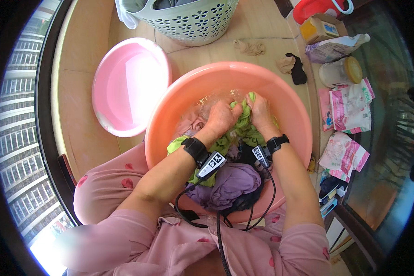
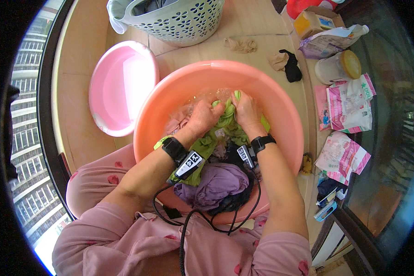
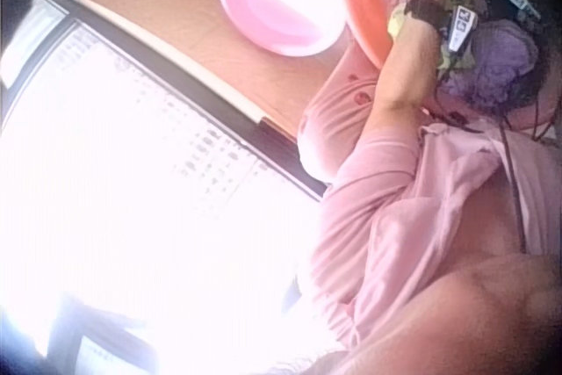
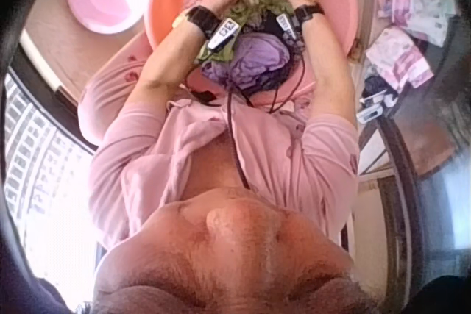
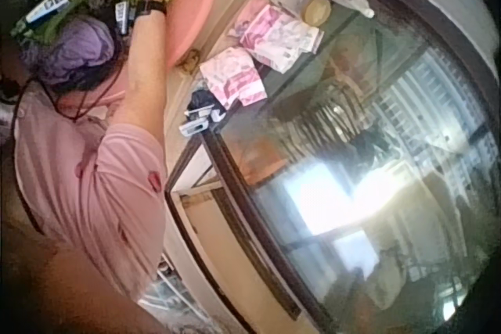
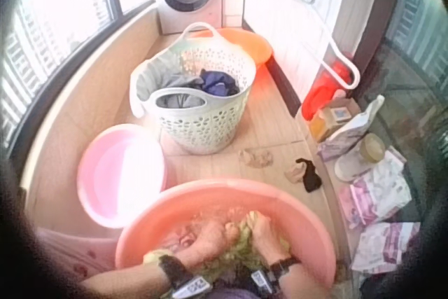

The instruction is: The person sits cross-legged on the floor and hand-washes clothes in a pink basin. They scrub and rinse a green cloth, then a purple cloth, and place the green cloth into a smaller pink bowl.

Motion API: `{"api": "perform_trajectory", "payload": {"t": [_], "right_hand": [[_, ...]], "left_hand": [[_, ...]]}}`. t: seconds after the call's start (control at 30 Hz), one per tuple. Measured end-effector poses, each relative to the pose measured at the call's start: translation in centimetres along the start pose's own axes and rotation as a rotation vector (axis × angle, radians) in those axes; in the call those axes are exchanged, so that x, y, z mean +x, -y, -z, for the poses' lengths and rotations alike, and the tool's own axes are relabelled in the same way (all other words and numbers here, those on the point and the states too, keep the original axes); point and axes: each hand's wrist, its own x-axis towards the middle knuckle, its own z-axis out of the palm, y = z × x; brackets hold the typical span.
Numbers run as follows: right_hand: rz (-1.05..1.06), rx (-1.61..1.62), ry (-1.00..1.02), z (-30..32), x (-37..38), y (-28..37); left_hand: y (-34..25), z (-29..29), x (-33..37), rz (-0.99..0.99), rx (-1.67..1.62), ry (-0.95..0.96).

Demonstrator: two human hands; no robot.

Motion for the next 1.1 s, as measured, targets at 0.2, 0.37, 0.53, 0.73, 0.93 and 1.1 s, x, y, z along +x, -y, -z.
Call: {"api": "perform_trajectory", "payload": {"t": [0.2,0.37,0.53,0.73,0.93,1.1], "right_hand": [[-0.03,-0.446,0.301,4.1,-4.0,0.4],[0.309,-0.674,0.367,2.1,-6.4,2.5],[0.326,-0.543,0.384,-1.7,-4.3,-0.2],[0.578,-0.631,0.332,-2.8,-1.9,-3.1],[0.244,-0.346,0.421,0.4,-0.9,1.3],[0.293,0.204,0.395,6.4,-2.6,5.2]], "left_hand": [[2.7,4.5,2.3,-0.289,0.228,0.043],[6.2,3.5,2.3,-0.093,0.657,0.224],[8.4,2.8,5.8,0.018,0.605,0.269],[9.4,1.9,7.9,0.206,0.592,0.284],[4.7,4.2,3.7,-0.173,-0.091,0.342],[-3.6,6.3,-1.5,-0.44,0.157,0.403]]}}
